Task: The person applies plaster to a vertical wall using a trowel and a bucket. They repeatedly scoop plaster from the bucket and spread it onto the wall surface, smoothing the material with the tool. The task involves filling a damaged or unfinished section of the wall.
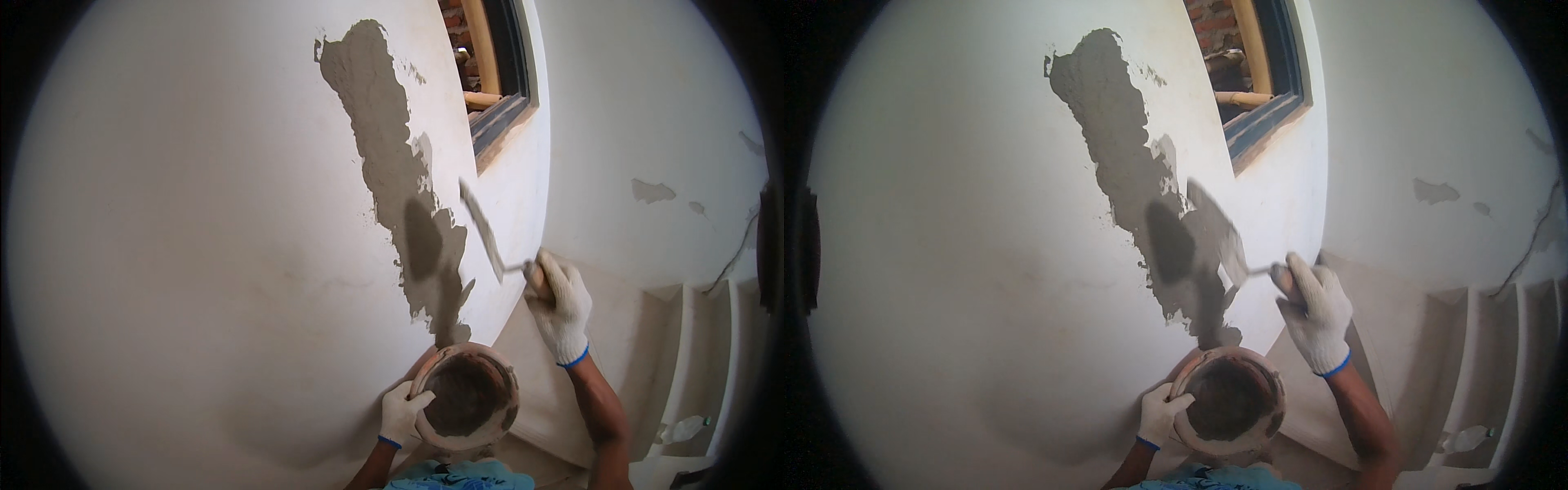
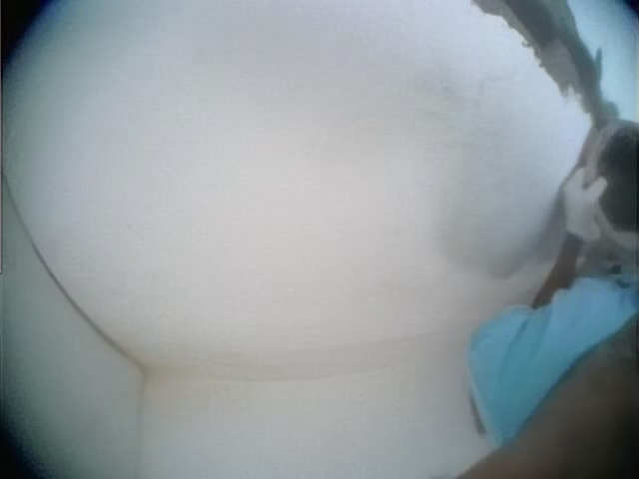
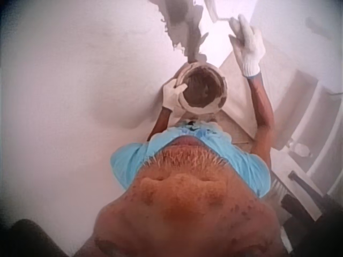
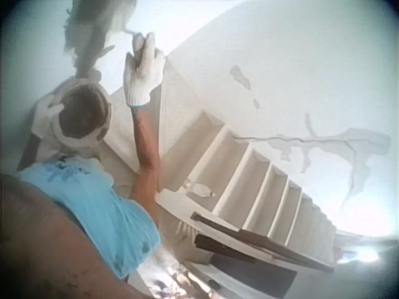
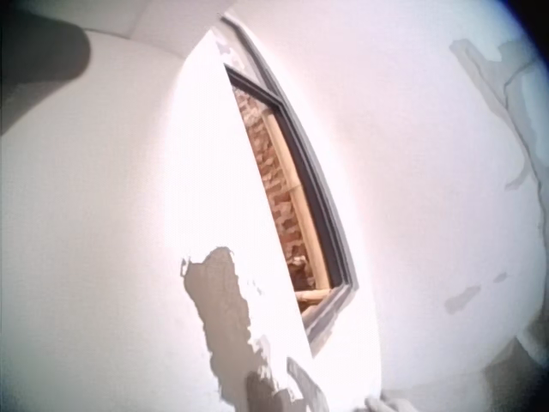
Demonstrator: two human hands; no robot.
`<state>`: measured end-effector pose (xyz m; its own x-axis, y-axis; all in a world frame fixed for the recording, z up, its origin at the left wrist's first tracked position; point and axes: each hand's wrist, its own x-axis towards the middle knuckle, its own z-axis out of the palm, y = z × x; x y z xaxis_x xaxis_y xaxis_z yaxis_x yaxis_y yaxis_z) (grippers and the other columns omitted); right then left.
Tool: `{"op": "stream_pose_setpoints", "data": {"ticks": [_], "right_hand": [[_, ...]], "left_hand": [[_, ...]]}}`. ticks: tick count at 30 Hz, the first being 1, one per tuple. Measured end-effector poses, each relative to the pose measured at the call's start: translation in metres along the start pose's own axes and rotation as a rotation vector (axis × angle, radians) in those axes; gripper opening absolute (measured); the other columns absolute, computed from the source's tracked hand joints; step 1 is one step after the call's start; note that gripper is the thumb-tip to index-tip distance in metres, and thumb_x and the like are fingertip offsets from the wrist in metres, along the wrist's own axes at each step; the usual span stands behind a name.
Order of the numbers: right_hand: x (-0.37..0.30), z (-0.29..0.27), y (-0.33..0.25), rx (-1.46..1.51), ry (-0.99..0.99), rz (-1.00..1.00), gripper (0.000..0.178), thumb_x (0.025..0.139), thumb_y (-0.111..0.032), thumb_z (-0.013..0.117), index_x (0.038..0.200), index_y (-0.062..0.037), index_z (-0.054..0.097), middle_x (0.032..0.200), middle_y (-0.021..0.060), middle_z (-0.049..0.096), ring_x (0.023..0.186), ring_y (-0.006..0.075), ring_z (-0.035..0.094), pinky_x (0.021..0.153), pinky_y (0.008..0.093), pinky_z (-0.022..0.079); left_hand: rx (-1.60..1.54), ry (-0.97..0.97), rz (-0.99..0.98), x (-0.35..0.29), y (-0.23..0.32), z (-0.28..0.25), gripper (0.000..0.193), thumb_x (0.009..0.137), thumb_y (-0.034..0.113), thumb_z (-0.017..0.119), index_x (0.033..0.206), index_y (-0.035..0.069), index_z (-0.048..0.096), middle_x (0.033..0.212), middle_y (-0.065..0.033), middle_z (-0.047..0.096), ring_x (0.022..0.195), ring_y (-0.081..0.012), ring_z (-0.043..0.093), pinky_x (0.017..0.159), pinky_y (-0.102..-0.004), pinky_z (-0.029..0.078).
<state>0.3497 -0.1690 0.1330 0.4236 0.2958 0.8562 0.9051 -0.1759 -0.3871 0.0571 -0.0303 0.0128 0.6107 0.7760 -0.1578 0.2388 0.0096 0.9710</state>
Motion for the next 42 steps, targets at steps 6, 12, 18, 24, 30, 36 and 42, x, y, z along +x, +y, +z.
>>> {"op": "stream_pose_setpoints", "data": {"ticks": [6, 12, 18, 24, 30, 36, 42], "right_hand": [[0.083, 0.034, -0.040, -0.017, 0.155, -0.096, 0.074, 0.073, -0.001, 0.085, 0.143, -0.0141, 0.066, 0.106, 0.0116, 0.068, 0.097, 0.0326, 0.067, 0.081, 0.0435, 0.056], [0.131, 0.070, -0.046, 0.042, 0.299, -0.081, 0.045, 0.078, -0.003, 0.083, 0.120, -0.0120, 0.069, 0.105, 0.0119, 0.067, 0.095, 0.0345, 0.069, 0.078, 0.0440, 0.056], [0.147, 0.090, -0.049, 0.109, 0.322, -0.095, 0.041, 0.079, -0.003, 0.082, 0.117, -0.0105, 0.069, 0.105, 0.0116, 0.068, 0.092, 0.0354, 0.071, 0.078, 0.0429, 0.057], [0.160, 0.092, -0.056, 0.113, 0.318, -0.084, 0.039, 0.081, -0.005, 0.080, 0.117, -0.0091, 0.068, 0.106, 0.0118, 0.068, 0.094, 0.0358, 0.071, 0.080, 0.0432, 0.058], [0.168, 0.101, -0.050, 0.120, 0.327, -0.089, 0.039, 0.080, -0.007, 0.079, 0.117, -0.0091, 0.067, 0.106, 0.0119, 0.068, 0.095, 0.0364, 0.071, 0.079, 0.0447, 0.058], [0.181, 0.102, -0.048, 0.111, 0.343, -0.142, 0.039, 0.080, -0.008, 0.079, 0.117, -0.0098, 0.067, 0.106, 0.0115, 0.069, 0.093, 0.0363, 0.072, 0.077, 0.0449, 0.058], [0.193, 0.097, -0.048, 0.070, 0.333, -0.174, 0.036, 0.081, -0.009, 0.079, 0.115, -0.0112, 0.067, 0.104, 0.0120, 0.068, 0.091, 0.0360, 0.072, 0.075, 0.0448, 0.058]], "left_hand": [[-0.042, -0.003, -0.035, -0.004, -0.005, -0.003, 0.020, 0.092, 0.015, 0.079, 0.101, -0.003, 0.076, 0.086, 0.0020, 0.067, 0.077, -0.0083, 0.058, 0.070, -0.0274, 0.049], [-0.172, -0.028, -0.188, -0.019, 0.002, -0.002, 0.023, 0.095, 0.008, 0.077, 0.114, -0.005, 0.075, 0.096, -0.0018, 0.072, 0.082, -0.0098, 0.064, 0.074, -0.0266, 0.053], [-0.162, -0.033, -0.163, -0.022, -0.007, -0.008, 0.027, 0.095, 0.008, 0.078, 0.117, -0.006, 0.074, 0.100, -0.0036, 0.074, 0.087, -0.0110, 0.067, 0.079, -0.0274, 0.056], [-0.214, -0.046, -0.161, -0.018, -0.008, -0.007, 0.027, 0.094, 0.008, 0.078, 0.118, -0.006, 0.074, 0.101, -0.0043, 0.074, 0.087, -0.0114, 0.068, 0.080, -0.0282, 0.056], [-0.139, -0.030, -0.216, -0.017, -0.002, -0.010, 0.028, 0.094, 0.008, 0.078, 0.118, -0.007, 0.074, 0.101, -0.0049, 0.074, 0.087, -0.0121, 0.068, 0.080, -0.0287, 0.057], [-0.179, -0.026, -0.216, -0.015, -0.009, -0.011, 0.028, 0.095, 0.008, 0.078, 0.119, -0.007, 0.073, 0.104, -0.0063, 0.075, 0.090, -0.0130, 0.069, 0.082, -0.0290, 0.058], [-0.195, -0.040, -0.204, -0.016, -0.007, -0.013, 0.028, 0.095, 0.008, 0.078, 0.117, -0.007, 0.074, 0.104, -0.0063, 0.075, 0.090, -0.0131, 0.069, 0.082, -0.0290, 0.058]]}}
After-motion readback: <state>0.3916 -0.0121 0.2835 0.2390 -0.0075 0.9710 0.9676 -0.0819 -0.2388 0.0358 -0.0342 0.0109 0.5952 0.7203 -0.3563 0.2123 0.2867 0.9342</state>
